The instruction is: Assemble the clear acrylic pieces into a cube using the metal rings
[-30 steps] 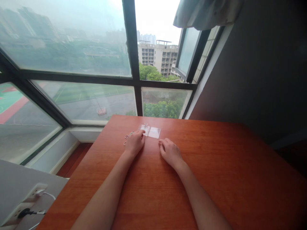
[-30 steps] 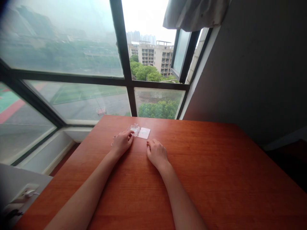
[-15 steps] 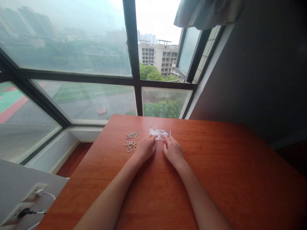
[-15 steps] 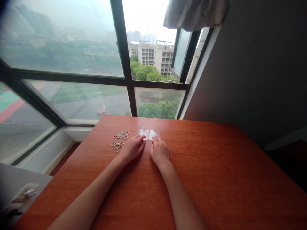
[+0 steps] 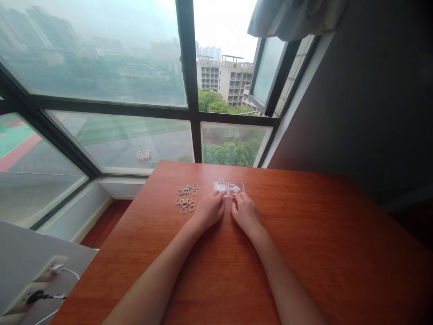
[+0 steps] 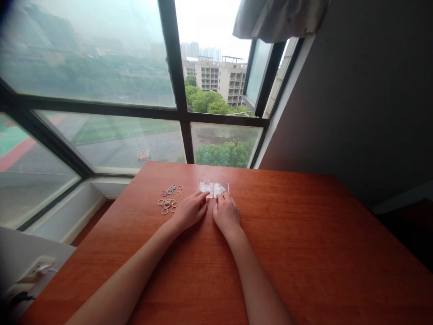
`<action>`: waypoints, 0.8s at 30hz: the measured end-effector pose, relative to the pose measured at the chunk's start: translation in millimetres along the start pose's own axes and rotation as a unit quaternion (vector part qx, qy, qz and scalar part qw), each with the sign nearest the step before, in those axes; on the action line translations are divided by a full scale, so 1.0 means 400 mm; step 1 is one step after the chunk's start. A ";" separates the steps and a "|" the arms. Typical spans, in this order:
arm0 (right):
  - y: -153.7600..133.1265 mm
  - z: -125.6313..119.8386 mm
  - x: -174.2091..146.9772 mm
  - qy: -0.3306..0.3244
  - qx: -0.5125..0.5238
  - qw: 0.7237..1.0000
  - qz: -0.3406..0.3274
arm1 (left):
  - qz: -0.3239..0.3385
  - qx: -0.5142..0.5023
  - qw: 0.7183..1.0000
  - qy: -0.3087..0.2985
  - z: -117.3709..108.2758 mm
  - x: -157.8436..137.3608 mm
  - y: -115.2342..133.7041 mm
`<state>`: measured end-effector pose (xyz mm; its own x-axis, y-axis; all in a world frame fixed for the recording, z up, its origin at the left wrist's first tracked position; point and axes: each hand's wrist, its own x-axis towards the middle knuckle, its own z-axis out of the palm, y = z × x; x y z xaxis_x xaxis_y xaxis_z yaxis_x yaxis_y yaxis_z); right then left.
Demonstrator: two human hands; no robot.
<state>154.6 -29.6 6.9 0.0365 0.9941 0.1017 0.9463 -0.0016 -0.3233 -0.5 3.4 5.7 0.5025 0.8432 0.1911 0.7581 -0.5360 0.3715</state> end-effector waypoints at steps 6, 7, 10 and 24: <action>0.006 0.006 0.004 0.007 0.020 1.000 0.003 | 0.006 -0.012 1.000 0.001 -0.015 -0.001 0.000; 0.007 0.006 0.005 0.008 0.025 1.000 0.005 | 0.000 -0.013 1.000 0.009 -0.027 0.000 -0.009; 0.009 0.002 0.007 0.005 0.034 0.999 0.014 | -0.068 0.013 0.995 0.069 -0.083 -0.001 -0.068; 0.010 0.004 0.008 0.019 0.108 0.994 -0.003 | -0.084 -0.115 0.983 0.117 -0.088 -0.010 -0.267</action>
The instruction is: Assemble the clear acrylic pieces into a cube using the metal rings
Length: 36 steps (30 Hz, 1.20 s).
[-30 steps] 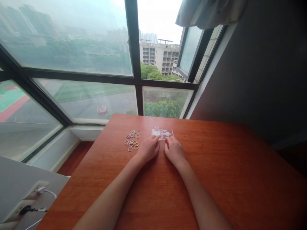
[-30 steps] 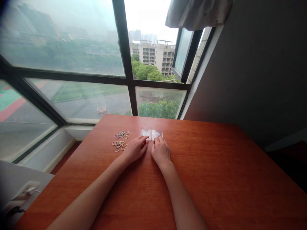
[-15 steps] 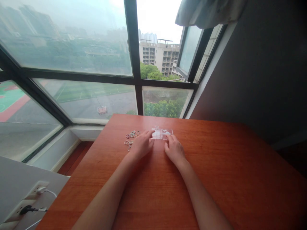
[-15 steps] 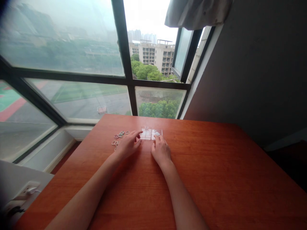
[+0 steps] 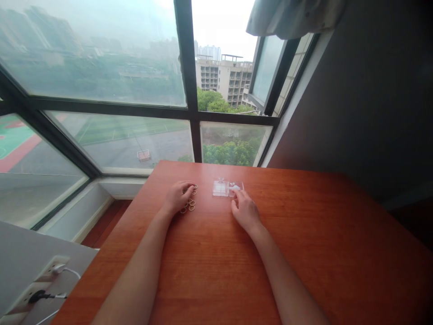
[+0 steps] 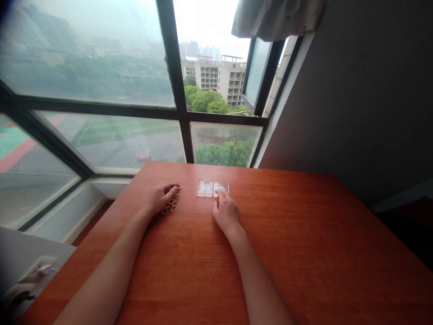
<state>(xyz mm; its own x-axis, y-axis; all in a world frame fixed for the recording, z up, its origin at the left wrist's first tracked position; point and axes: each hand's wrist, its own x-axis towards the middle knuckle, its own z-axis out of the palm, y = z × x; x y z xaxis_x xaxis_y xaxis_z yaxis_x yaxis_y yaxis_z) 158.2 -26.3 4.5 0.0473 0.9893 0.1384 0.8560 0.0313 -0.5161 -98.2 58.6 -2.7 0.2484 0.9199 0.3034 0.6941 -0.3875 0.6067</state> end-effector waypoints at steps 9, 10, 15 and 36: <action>0.001 0.001 -0.002 0.001 0.020 0.999 -0.026 | -0.016 -0.081 0.986 -0.146 0.026 -0.023 0.099; 0.002 0.001 -0.001 0.003 0.022 0.999 -0.028 | 0.003 -0.089 0.983 -0.160 0.030 -0.027 0.111; 0.012 0.008 0.003 0.011 0.029 0.999 -0.032 | 0.087 -0.117 0.967 -0.208 0.078 -0.042 0.168; 0.004 0.011 -0.002 -0.021 0.030 0.996 -0.081 | -0.085 0.004 0.929 -0.359 -0.026 -0.062 0.143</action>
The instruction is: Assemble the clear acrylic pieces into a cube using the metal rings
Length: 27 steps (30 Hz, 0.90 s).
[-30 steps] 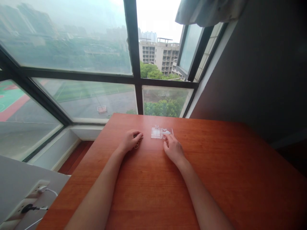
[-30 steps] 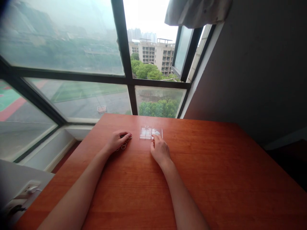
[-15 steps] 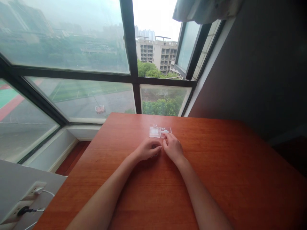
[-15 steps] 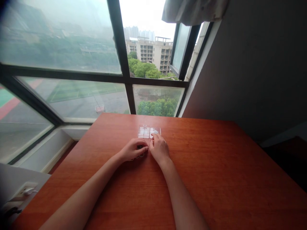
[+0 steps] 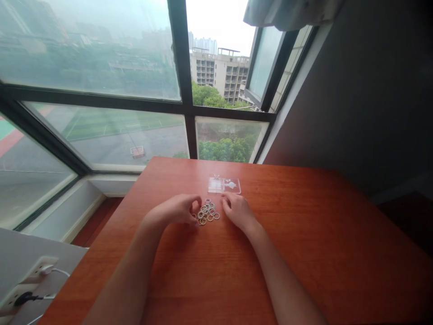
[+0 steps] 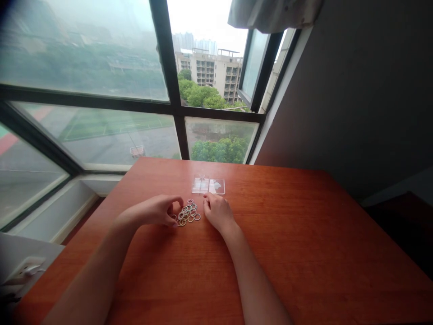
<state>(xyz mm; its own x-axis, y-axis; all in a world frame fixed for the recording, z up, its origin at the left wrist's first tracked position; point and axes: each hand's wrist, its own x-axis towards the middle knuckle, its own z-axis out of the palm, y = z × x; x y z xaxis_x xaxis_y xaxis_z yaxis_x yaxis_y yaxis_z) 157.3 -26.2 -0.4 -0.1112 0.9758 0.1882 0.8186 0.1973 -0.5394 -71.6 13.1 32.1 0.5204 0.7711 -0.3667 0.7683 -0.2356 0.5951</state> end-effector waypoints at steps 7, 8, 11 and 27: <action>0.016 -0.005 0.001 -0.004 -0.022 1.000 0.012 | 0.114 0.109 0.985 0.065 0.040 0.030 0.081; 0.018 -0.007 0.001 -0.005 -0.024 1.000 0.011 | 0.129 0.115 0.982 0.076 0.048 0.034 0.085; 0.021 -0.015 -0.001 -0.013 -0.028 0.999 0.010 | 0.162 0.127 0.971 0.123 0.072 0.047 0.092; -0.001 -0.094 -0.030 -0.131 -0.012 0.990 0.042 | 0.103 0.143 0.970 0.169 0.040 0.047 0.059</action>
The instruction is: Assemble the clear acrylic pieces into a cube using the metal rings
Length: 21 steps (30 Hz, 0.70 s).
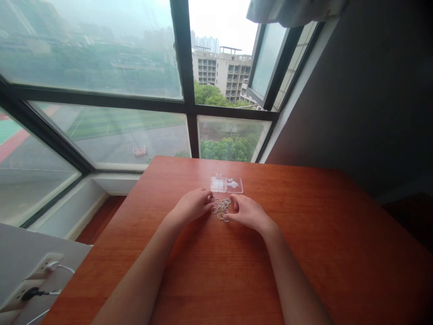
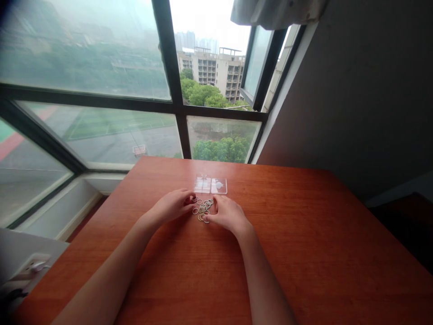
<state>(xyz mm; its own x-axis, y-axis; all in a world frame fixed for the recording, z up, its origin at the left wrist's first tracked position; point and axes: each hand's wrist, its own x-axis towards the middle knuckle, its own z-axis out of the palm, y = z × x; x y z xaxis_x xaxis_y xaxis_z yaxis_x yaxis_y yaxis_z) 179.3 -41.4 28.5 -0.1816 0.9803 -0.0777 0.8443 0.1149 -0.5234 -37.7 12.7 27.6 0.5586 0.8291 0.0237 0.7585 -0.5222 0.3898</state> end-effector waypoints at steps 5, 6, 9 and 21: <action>0.005 0.016 0.006 0.007 0.029 0.998 -0.060 | 0.021 -0.003 1.000 -0.020 0.009 0.002 0.020; 0.005 0.021 0.010 0.010 0.033 0.997 -0.066 | 0.029 -0.006 0.999 -0.018 0.012 0.002 0.024; 0.003 0.033 0.020 0.025 0.042 0.996 -0.081 | 0.051 -0.023 0.998 -0.017 0.020 0.004 0.036; 0.020 0.034 0.033 0.070 0.039 0.995 -0.059 | 0.007 -0.062 0.997 -0.042 -0.022 -0.006 0.025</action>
<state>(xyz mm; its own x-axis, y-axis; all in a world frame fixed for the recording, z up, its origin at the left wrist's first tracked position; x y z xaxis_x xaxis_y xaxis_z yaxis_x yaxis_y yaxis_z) 176.9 -29.6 11.7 -0.2008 0.9741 0.1036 0.7791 0.2229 -0.5860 -34.2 7.3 39.8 0.5991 0.7994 -0.0459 0.7065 -0.5008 0.5001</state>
